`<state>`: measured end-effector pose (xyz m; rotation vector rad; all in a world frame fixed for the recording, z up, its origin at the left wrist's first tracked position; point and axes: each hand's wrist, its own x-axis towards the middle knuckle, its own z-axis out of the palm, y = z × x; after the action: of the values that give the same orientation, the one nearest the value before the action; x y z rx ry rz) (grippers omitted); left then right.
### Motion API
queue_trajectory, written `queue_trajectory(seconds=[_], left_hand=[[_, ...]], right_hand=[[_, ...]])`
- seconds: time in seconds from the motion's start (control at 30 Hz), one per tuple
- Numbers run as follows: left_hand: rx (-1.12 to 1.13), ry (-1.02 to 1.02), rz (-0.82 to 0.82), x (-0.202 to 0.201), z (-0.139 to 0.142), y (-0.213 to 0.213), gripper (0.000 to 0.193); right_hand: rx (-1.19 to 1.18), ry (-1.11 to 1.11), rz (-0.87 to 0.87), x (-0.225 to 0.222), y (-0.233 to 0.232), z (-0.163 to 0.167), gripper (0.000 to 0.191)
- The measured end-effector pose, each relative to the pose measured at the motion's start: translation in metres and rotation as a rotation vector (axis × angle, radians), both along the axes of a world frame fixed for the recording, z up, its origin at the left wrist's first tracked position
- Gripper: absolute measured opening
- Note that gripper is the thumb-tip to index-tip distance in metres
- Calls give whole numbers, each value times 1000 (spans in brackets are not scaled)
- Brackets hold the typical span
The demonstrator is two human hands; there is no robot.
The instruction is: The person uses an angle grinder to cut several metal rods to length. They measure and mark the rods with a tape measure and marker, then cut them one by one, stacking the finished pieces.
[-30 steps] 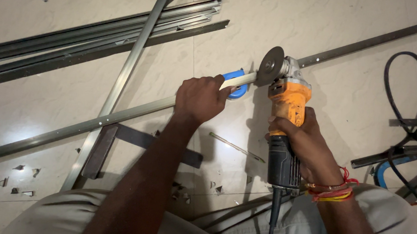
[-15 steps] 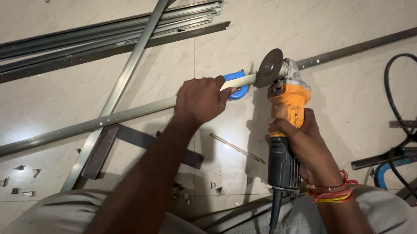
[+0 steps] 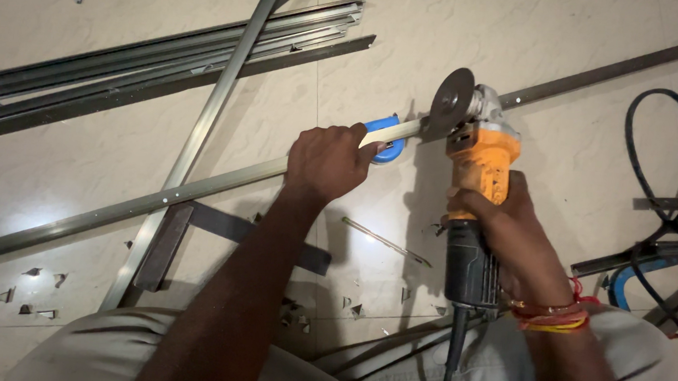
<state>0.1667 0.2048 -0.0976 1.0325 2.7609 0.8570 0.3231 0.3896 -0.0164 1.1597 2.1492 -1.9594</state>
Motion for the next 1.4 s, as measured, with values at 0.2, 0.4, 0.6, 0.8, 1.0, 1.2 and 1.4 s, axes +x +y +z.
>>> queue_trajectory(seconds=[0.2, 0.4, 0.6, 0.8, 1.0, 1.2, 1.4], left_hand=[[11, 2, 2, 1, -2, 0, 40], [-16, -30, 3, 3, 0, -1, 41], [-48, -34, 1, 0, 2, 0, 42], [-56, -48, 4, 0, 3, 0, 42], [-38, -25, 4, 1, 2, -1, 41], [-54, -34, 3, -1, 4, 0, 41], [-90, -54, 0, -2, 7, 0, 41]], right_hand=[[34, -57, 9, -3, -2, 3, 51], [60, -129, 10, -6, -5, 1, 52], [23, -84, 16, -8, -6, 0, 51], [19, -133, -3, -9, -10, 4, 50], [-17, -132, -14, -11, -11, 5, 51], [31, -145, -6, -13, -9, 4, 54], [66, -175, 4, -14, -11, 8, 56]])
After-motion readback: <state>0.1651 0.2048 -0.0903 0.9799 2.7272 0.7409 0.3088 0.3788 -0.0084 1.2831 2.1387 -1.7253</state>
